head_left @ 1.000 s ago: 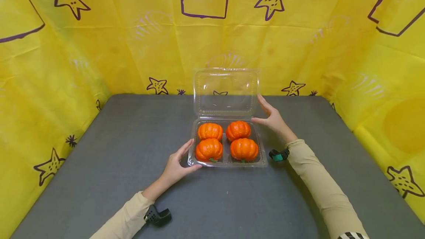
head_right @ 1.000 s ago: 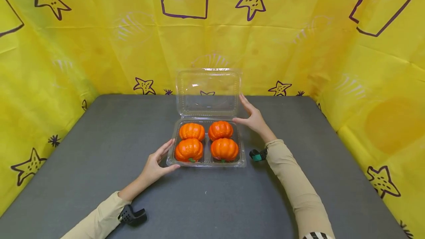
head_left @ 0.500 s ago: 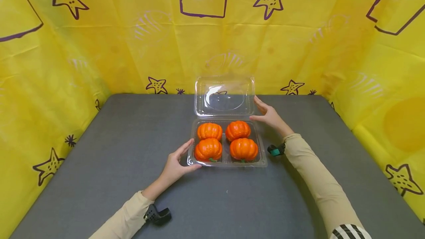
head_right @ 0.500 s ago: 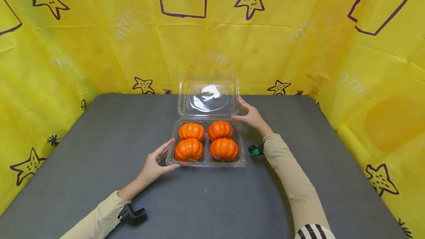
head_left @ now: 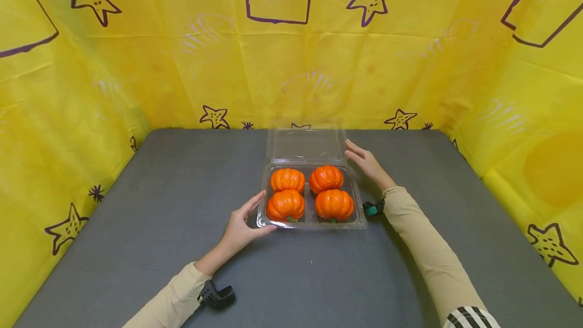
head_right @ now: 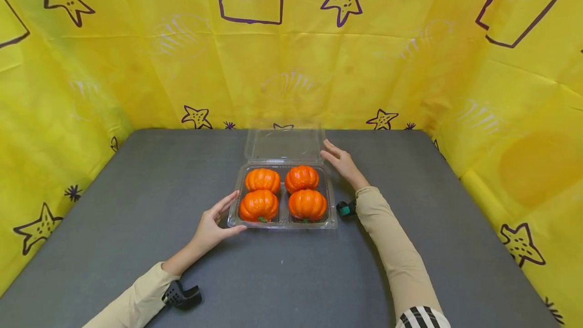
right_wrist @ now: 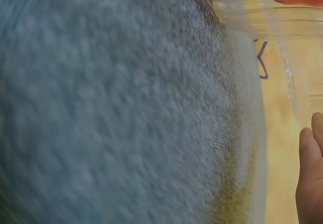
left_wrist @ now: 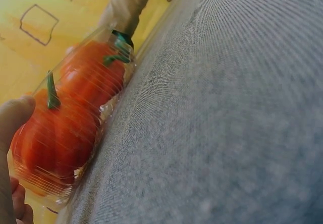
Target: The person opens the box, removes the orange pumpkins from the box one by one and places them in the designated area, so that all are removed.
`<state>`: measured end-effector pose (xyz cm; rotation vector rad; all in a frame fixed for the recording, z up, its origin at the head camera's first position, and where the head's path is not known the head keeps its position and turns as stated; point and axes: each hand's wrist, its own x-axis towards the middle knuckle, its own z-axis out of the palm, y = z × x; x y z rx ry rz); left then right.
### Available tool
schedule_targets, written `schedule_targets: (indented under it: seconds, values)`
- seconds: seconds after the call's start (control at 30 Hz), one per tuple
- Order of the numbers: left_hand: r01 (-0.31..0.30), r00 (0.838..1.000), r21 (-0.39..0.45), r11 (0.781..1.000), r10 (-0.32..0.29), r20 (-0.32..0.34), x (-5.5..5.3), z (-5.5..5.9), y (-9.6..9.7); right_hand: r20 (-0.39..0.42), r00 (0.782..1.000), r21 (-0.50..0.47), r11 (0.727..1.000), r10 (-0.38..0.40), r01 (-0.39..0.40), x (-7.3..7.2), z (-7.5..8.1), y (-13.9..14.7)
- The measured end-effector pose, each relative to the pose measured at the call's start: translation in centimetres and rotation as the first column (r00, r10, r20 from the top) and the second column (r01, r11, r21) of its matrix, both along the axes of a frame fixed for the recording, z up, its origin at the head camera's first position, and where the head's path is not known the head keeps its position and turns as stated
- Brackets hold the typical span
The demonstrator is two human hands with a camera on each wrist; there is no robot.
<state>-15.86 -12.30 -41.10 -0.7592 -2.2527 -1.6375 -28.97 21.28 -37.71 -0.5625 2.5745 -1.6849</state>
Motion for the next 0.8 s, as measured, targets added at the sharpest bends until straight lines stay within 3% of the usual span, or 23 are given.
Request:
schedule_targets:
  seconds: [0.23, 0.3, 0.5, 0.63, 0.8]
  values:
    - [-0.009, 1.000, -0.019, 1.000, 0.009, -0.003, 0.1, 0.2, 0.0, 0.045, 0.999, -0.047, 0.999, -0.005, 0.007, -1.5, -2.9, 1.0]
    - [-0.009, 1.000, -0.020, 1.000, 0.009, -0.005, 0.2, 0.1, -0.1, 0.067, 0.998, -0.052, 0.999, -0.001, 0.005, -1.2, -3.1, 0.8]
    - [0.001, 0.999, -0.030, 1.000, -0.003, -0.044, 0.4, 0.0, -0.2, 0.115, 0.993, -0.043, 0.999, 0.016, -0.011, 0.4, -1.9, 0.4]
    - [-0.006, 0.995, -0.040, 0.999, 0.002, -0.097, 0.3, -0.1, -0.2, 0.124, 0.992, -0.014, 1.000, 0.007, -0.005, 0.5, -1.7, 0.5]
    - [-0.016, 0.993, -0.052, 0.999, 0.010, -0.115, 0.3, 0.0, -0.2, 0.115, 0.993, -0.080, 0.997, -0.007, 0.016, 0.3, -1.6, 1.2]
